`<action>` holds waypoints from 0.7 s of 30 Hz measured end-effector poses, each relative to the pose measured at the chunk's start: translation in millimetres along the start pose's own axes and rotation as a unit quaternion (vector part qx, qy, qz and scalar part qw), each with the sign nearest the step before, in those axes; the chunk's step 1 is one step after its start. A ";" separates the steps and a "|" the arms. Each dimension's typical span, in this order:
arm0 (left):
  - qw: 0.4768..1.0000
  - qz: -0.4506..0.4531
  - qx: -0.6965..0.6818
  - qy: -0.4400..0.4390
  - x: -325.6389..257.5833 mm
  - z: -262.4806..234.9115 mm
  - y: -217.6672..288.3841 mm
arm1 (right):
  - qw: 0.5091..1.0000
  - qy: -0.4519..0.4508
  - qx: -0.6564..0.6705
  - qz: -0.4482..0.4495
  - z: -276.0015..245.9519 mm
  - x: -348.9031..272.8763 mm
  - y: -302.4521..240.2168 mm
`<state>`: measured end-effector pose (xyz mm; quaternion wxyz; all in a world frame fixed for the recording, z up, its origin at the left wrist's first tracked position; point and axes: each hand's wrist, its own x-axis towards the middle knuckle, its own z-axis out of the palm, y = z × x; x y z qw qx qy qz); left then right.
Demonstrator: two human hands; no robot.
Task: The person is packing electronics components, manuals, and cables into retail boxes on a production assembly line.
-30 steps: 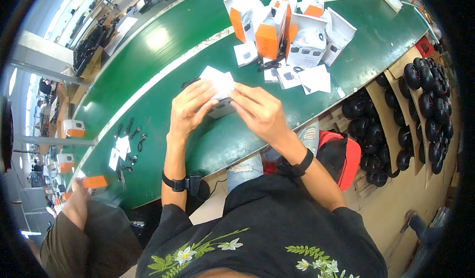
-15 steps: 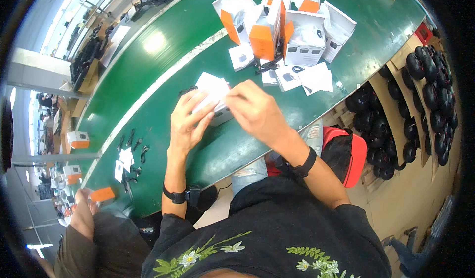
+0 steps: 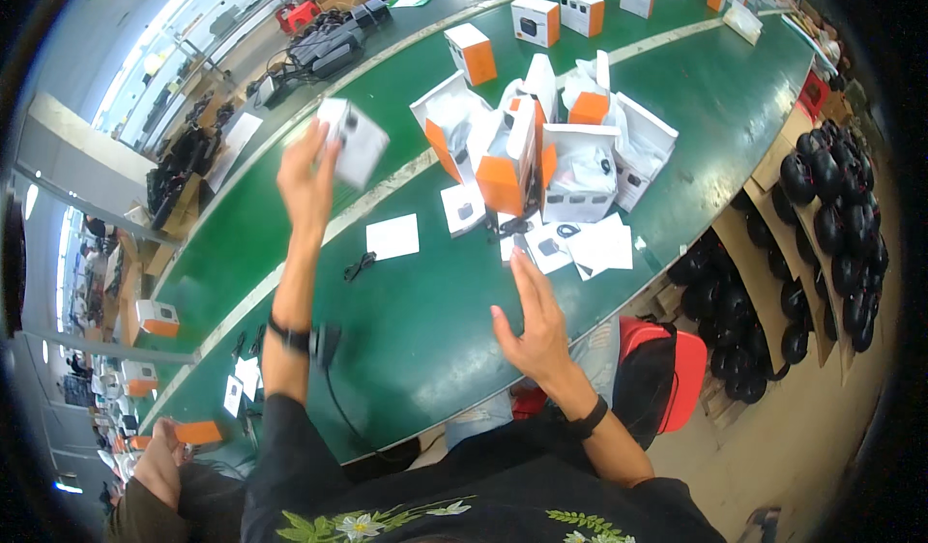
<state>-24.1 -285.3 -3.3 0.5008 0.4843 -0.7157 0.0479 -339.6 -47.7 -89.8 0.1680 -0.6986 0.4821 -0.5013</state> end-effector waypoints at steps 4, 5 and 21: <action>0.984 -0.007 0.176 0.028 82.8 97.3 -104.5 | 0.999 -0.005 -0.034 -0.020 6.9 4.6 6.5; 0.974 -0.031 0.226 0.010 84.3 114.3 -115.7 | 0.998 -0.025 -0.048 -0.029 8.6 4.6 8.1; 0.952 -0.151 -0.151 -0.221 -10.6 109.9 42.2 | 0.998 0.029 -0.044 -0.042 10.5 5.7 18.4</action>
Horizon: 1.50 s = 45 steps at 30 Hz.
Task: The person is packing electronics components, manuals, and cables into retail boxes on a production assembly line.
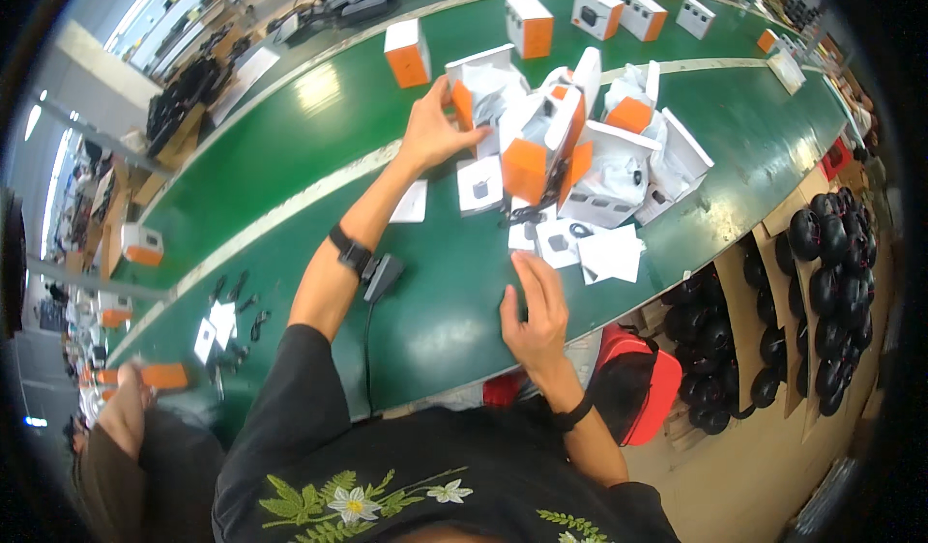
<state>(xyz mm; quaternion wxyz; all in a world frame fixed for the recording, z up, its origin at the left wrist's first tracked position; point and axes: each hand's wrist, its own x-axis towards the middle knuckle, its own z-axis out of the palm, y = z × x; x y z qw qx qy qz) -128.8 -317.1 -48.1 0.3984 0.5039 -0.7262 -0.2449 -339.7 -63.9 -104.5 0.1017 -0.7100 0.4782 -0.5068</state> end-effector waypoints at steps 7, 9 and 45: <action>0.989 -0.041 -0.009 0.142 -170.1 -138.1 17.3 | 0.995 -0.056 0.084 -0.010 11.5 19.3 -25.5; 0.986 -0.119 -0.002 0.119 -250.2 -151.9 34.6 | 0.988 -0.089 0.118 -0.047 43.7 45.0 -28.3; 0.910 0.103 0.005 0.401 -413.2 -118.9 137.7 | 0.916 -0.305 0.035 -0.259 38.4 144.8 -43.9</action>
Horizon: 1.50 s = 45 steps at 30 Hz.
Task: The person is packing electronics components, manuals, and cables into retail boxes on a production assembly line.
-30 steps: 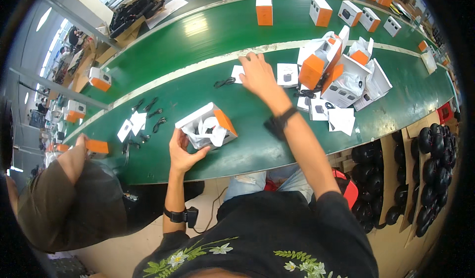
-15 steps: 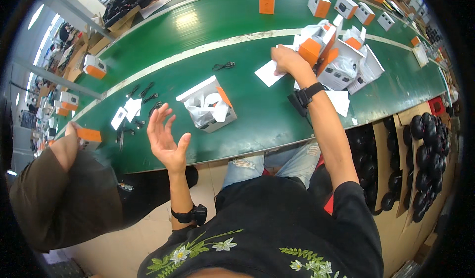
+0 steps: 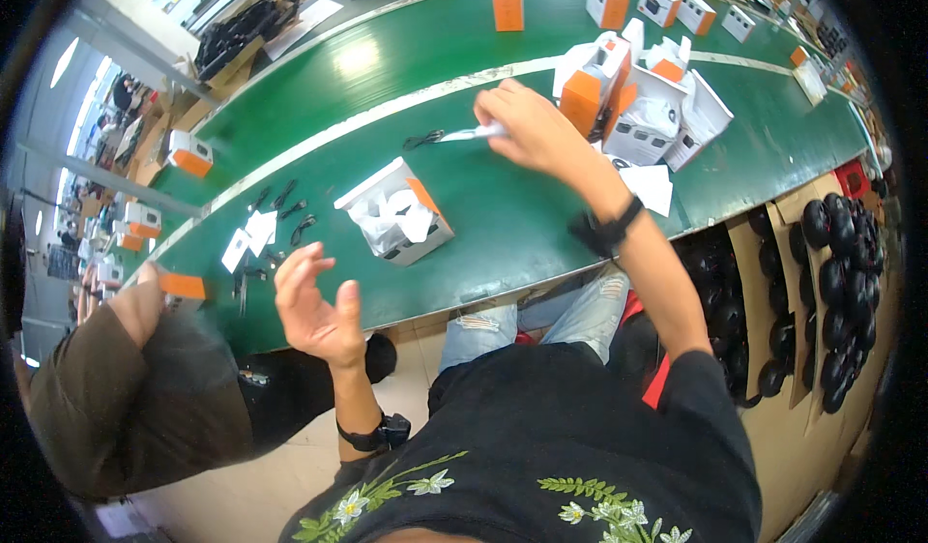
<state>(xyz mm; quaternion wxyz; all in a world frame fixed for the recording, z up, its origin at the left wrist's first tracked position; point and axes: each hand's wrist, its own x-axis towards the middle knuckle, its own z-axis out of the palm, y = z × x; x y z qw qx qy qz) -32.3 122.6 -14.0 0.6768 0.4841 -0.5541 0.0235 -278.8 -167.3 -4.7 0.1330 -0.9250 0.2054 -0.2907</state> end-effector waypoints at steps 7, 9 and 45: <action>0.944 0.163 0.171 -0.232 53.5 114.0 3.3 | 0.959 0.203 -0.136 -0.142 1.7 -59.2 -66.4; 0.927 0.199 0.193 -0.250 46.8 122.6 -23.1 | 0.959 0.206 -0.144 -0.128 21.8 -75.0 -54.6; 0.897 0.204 0.318 -0.229 33.3 49.4 -14.1 | 0.898 0.185 0.328 0.227 -52.7 -44.7 -117.7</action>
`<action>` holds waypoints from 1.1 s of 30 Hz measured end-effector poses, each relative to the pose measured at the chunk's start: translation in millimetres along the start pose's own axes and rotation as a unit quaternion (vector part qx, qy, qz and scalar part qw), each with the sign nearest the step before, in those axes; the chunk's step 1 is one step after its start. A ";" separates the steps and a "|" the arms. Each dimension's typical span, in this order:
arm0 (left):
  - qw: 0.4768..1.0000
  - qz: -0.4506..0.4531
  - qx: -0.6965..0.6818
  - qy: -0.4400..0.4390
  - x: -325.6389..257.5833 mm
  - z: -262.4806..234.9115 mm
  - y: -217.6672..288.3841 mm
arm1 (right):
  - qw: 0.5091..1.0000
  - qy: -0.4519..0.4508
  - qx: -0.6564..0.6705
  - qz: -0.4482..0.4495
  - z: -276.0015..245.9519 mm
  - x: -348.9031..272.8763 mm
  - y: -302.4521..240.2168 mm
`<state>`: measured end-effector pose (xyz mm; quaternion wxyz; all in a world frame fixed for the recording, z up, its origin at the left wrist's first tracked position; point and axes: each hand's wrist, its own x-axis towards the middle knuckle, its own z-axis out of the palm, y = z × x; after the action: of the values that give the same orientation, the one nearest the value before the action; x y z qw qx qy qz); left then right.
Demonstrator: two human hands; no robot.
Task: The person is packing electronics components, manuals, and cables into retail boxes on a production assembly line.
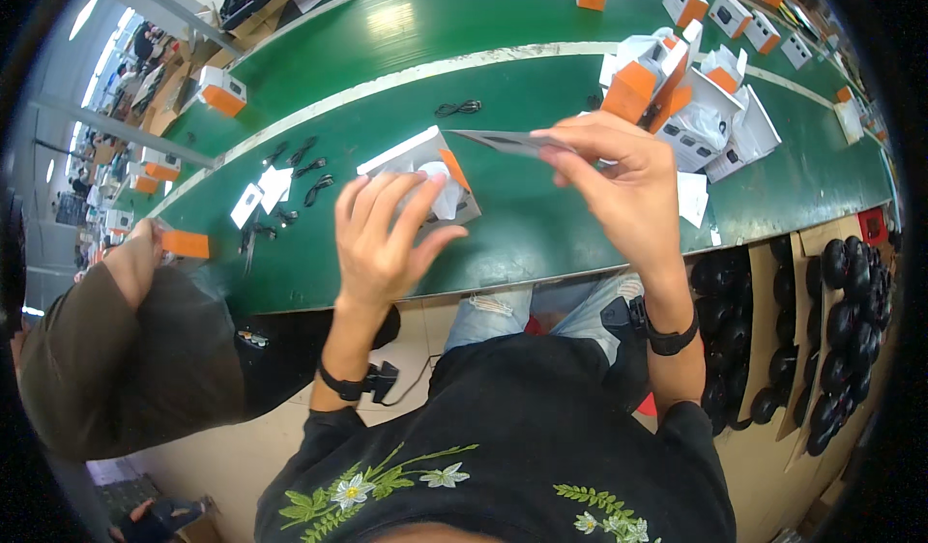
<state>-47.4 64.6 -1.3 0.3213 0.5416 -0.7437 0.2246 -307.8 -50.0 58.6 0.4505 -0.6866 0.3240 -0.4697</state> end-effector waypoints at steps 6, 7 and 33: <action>0.970 -0.051 0.111 -0.209 2.4 -28.4 -25.4 | 0.952 -0.093 -0.126 -0.263 55.9 31.1 -2.7; 0.971 -0.037 0.104 -0.212 6.8 -29.1 -22.3 | 0.941 -0.098 -0.143 -0.290 64.5 35.3 2.4; 0.995 0.087 0.028 -0.031 -20.9 -18.5 -34.5 | 0.779 -0.212 -0.464 -0.364 122.7 42.7 10.8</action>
<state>-6.0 80.3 -4.0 0.2624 0.4906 -0.7907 0.2556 -178.2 -52.6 45.0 -0.0700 -0.9615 0.1249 -0.2345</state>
